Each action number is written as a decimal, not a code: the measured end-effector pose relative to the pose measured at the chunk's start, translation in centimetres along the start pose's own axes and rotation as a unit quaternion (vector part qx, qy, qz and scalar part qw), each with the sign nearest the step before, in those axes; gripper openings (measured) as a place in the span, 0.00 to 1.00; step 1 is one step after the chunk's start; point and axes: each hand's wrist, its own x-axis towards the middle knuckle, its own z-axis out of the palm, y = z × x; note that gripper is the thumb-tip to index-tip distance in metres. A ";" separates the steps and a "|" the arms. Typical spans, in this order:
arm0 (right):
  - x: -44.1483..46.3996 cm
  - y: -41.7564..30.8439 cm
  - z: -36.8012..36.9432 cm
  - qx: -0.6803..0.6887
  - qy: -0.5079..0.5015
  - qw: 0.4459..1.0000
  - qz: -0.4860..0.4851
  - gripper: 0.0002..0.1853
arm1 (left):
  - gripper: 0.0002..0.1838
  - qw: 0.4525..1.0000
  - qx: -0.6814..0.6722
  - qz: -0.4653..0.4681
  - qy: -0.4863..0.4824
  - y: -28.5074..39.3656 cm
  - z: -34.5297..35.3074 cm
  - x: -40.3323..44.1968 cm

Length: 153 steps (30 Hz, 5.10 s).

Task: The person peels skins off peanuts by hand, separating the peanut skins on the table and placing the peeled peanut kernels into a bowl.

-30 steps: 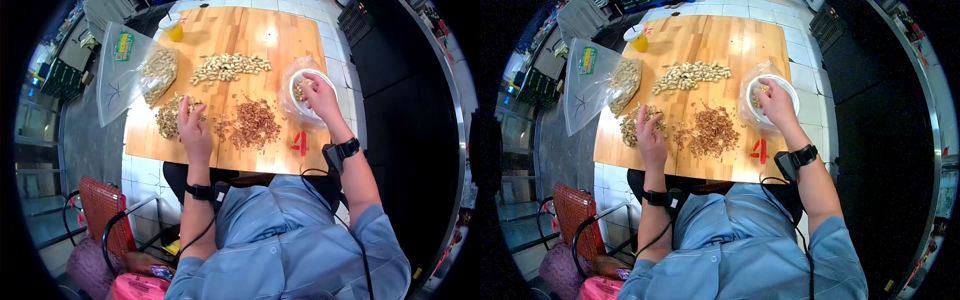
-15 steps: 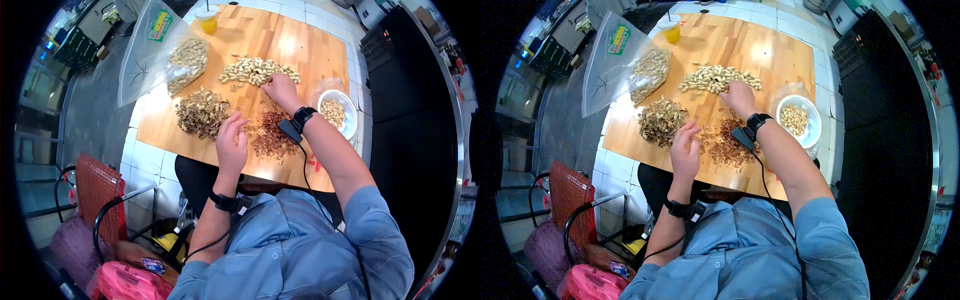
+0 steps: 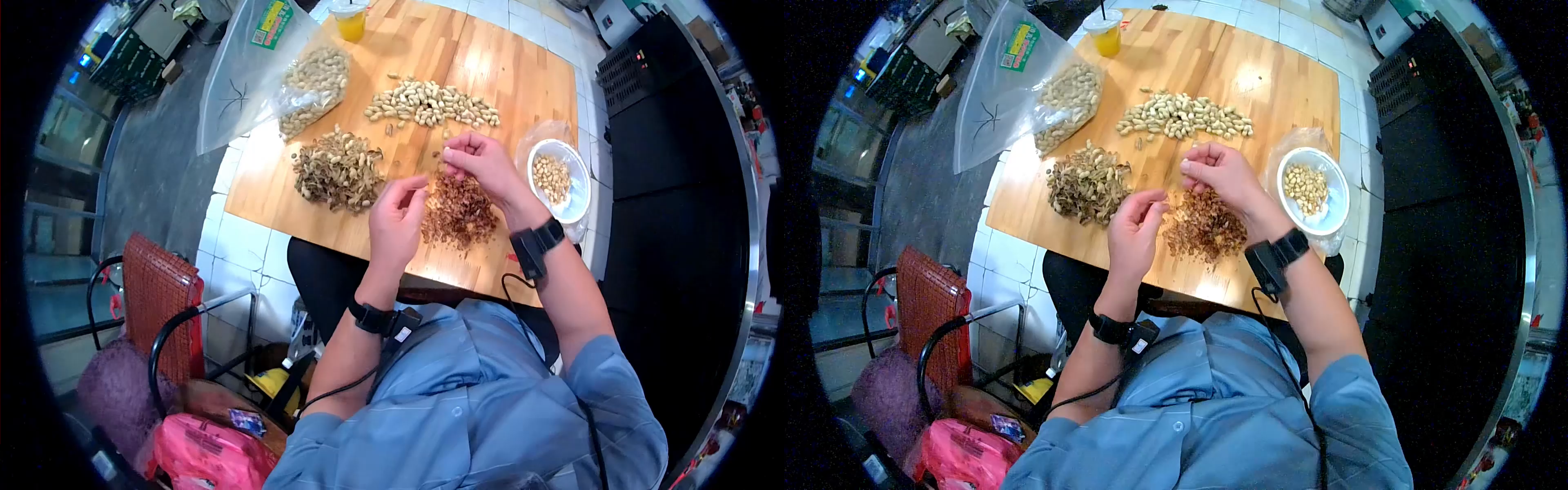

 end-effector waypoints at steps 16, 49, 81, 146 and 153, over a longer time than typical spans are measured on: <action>-9.5 -0.2 3.1 0.204 -0.041 0.978 -0.002 0.06 | 0.08 0.989 -0.029 0.147 0.018 4.1 2.9 -3.6; -11.6 -1.1 1.7 0.170 -0.007 0.985 -0.036 0.07 | 0.09 0.974 -0.211 0.050 -0.067 5.0 4.4 -4.4; -11.5 2.1 1.3 0.116 0.010 0.990 -0.085 0.06 | 0.09 0.882 -0.358 -0.250 -0.178 2.0 3.4 -3.3; -12.0 2.1 3.1 0.232 0.055 0.968 0.077 0.14 | 0.03 0.994 -0.010 0.096 -0.049 0.0 4.1 -4.0; -12.0 2.3 3.7 0.244 0.059 0.967 0.053 0.16 | 0.03 0.988 -0.121 0.074 -0.066 2.0 4.7 -4.5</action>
